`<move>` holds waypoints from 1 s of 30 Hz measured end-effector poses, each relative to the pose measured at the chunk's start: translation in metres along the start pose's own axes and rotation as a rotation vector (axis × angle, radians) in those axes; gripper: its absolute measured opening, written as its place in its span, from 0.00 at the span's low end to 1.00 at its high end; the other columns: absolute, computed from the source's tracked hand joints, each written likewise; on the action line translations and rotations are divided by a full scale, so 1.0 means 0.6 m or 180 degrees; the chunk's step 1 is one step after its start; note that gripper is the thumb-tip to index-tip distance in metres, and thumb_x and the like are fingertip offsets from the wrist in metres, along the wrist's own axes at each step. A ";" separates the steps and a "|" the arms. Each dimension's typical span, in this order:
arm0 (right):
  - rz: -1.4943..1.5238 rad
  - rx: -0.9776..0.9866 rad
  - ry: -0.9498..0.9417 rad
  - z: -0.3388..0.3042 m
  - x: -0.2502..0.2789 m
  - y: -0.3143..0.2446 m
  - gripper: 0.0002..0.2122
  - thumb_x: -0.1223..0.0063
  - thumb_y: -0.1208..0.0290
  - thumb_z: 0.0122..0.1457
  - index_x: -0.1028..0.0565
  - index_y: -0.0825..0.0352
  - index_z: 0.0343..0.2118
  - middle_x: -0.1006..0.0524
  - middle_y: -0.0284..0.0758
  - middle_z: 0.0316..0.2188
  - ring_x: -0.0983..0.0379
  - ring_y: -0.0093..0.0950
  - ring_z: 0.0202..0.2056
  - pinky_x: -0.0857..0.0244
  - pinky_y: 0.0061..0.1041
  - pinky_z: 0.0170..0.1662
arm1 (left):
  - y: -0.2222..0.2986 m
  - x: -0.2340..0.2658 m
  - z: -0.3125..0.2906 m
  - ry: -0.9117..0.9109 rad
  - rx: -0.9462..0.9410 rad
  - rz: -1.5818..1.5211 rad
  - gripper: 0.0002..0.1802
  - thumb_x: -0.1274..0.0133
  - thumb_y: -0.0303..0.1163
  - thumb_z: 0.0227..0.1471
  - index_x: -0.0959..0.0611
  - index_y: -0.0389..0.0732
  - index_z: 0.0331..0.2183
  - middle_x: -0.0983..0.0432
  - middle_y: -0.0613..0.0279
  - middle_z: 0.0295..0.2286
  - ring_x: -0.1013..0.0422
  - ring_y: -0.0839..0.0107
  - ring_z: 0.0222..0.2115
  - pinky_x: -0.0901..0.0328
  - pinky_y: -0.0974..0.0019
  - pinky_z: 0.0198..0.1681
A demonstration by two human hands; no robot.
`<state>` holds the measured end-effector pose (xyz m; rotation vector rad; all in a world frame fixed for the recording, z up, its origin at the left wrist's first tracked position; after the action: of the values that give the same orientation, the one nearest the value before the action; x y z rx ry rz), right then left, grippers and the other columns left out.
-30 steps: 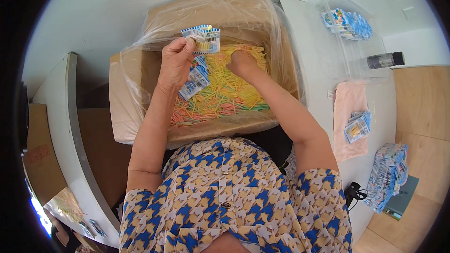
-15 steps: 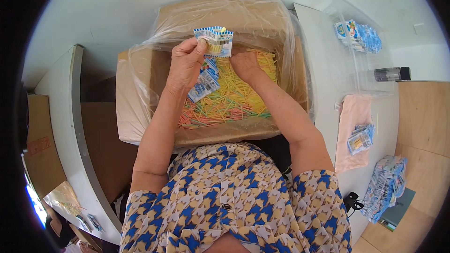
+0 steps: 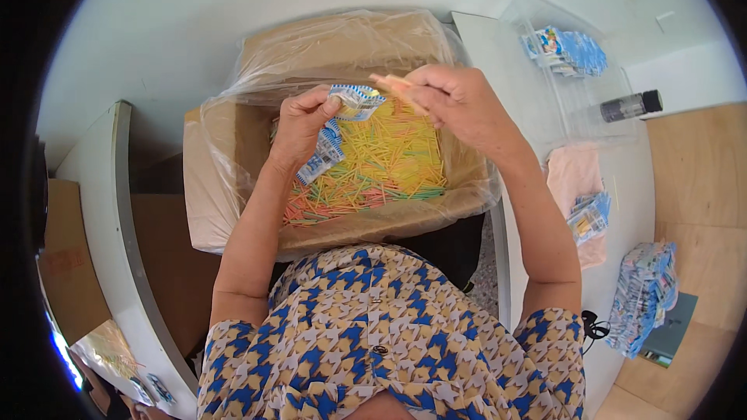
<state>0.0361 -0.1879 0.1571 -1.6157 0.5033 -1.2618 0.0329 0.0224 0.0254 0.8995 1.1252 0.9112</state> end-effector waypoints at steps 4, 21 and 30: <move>-0.1273 0.0379 -0.0297 -0.007 -0.005 -0.029 0.07 0.52 0.71 0.57 0.25 0.68 0.34 0.32 0.28 0.16 0.39 0.16 0.18 0.43 0.19 0.22 | -0.011 -0.007 -0.001 -0.0215 -0.0064 0.0157 0.08 0.46 0.26 0.51 0.18 0.33 0.33 0.24 0.66 0.32 0.32 0.78 0.35 0.38 0.73 0.42; -0.2608 0.0287 -0.0477 -0.019 -0.027 -0.035 0.07 0.50 0.71 0.53 0.27 0.70 0.24 0.30 0.44 0.17 0.36 0.43 0.21 0.41 0.34 0.25 | -0.014 -0.022 -0.008 -0.0559 0.0081 0.0393 0.09 0.47 0.25 0.51 0.18 0.34 0.35 0.23 0.61 0.34 0.31 0.76 0.36 0.37 0.73 0.42; -0.2767 0.0850 -0.0456 0.012 -0.068 -0.046 0.05 0.49 0.75 0.50 0.28 0.72 0.23 0.28 0.45 0.21 0.30 0.43 0.27 0.37 0.37 0.32 | -0.041 -0.025 -0.010 -0.0597 0.0288 0.0352 0.09 0.45 0.28 0.51 0.18 0.34 0.35 0.23 0.67 0.30 0.31 0.80 0.32 0.35 0.74 0.38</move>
<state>0.0212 -0.1409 0.1615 -1.7219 -0.5105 -1.7142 0.0274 0.0003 0.0068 1.1072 0.9688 0.8517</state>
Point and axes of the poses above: each hand's wrist, its own z-axis towards the middle knuckle, its own x-axis out of the back of the hand, y = z × x, the point moved 3 cm from there along z, towards the middle knuckle
